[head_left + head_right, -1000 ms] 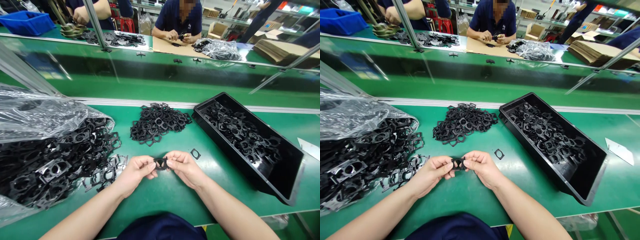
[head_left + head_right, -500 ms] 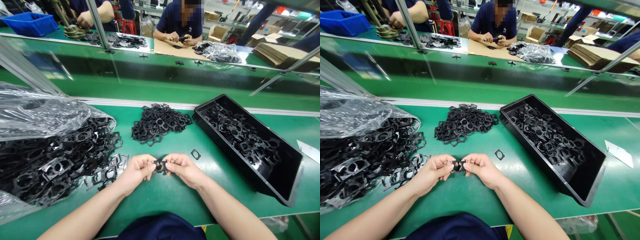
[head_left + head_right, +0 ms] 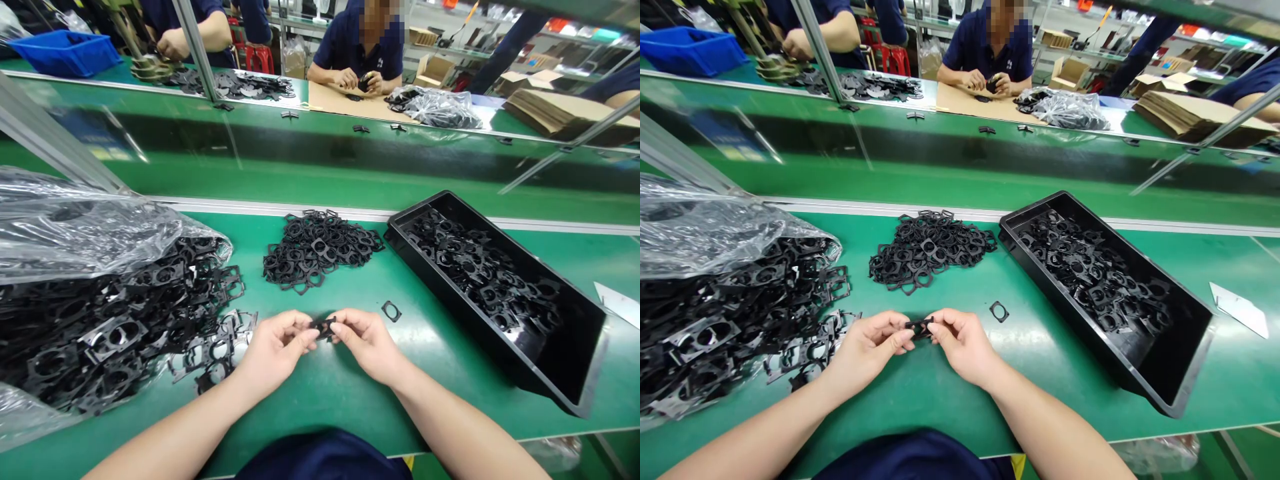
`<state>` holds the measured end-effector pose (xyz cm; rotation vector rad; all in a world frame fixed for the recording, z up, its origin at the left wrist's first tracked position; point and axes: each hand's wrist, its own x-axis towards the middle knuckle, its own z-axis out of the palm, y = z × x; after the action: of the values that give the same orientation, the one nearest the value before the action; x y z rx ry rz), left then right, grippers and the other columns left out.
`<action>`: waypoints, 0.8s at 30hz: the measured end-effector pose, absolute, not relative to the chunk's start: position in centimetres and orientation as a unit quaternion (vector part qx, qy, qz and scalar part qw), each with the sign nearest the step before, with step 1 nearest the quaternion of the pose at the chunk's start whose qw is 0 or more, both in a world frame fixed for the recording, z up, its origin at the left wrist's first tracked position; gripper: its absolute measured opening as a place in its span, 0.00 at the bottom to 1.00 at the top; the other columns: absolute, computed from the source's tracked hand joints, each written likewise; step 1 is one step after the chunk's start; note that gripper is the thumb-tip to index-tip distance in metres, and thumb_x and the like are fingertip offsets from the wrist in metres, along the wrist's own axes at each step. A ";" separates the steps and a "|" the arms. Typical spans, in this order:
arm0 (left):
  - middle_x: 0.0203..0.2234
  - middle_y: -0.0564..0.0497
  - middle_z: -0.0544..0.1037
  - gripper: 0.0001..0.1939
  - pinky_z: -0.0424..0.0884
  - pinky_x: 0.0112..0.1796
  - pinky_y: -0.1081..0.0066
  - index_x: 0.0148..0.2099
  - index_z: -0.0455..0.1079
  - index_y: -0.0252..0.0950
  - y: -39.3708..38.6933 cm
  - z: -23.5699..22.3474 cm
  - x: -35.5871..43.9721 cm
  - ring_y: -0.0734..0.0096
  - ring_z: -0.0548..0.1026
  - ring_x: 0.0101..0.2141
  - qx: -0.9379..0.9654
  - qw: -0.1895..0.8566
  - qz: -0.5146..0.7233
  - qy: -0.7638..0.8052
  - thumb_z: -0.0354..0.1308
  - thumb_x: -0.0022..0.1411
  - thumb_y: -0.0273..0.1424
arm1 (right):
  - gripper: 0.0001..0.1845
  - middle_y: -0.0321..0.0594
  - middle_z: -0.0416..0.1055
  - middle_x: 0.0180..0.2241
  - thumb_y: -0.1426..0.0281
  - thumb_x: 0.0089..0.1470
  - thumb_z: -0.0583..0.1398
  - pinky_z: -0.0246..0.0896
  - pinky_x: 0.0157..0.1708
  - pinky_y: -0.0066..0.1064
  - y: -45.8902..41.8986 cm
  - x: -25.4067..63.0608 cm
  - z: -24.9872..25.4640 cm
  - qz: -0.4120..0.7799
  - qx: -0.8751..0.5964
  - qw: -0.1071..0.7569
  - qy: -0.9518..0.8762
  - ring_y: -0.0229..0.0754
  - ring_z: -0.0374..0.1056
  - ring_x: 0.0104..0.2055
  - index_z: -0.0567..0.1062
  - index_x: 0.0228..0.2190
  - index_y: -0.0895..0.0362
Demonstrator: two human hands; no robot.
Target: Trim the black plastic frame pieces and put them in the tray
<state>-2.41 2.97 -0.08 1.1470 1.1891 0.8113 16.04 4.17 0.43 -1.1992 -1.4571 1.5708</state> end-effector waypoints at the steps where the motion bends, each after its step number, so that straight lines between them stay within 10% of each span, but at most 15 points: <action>1: 0.21 0.52 0.75 0.07 0.71 0.29 0.74 0.33 0.70 0.34 2.9 -0.2 -2.4 0.73 0.74 0.25 0.506 0.588 0.356 0.521 0.57 0.58 0.33 | 0.13 0.36 0.67 0.24 0.61 0.55 0.59 0.58 0.31 0.29 4.0 16.0 0.4 0.590 -0.463 0.336 -0.570 0.37 0.62 0.27 0.74 0.30 0.60; 24: 0.18 0.54 0.74 0.07 0.73 0.26 0.74 0.34 0.70 0.33 2.7 0.4 -1.8 0.73 0.75 0.21 0.485 0.592 0.369 0.528 0.57 0.56 0.32 | 0.14 0.36 0.71 0.26 0.62 0.46 0.66 0.60 0.31 0.29 3.9 15.3 0.4 0.635 -0.460 0.368 -0.500 0.37 0.65 0.28 0.74 0.31 0.58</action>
<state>-1.83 2.74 0.44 1.1272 1.2291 0.8581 15.34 3.89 0.38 -1.1825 -1.2832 1.6305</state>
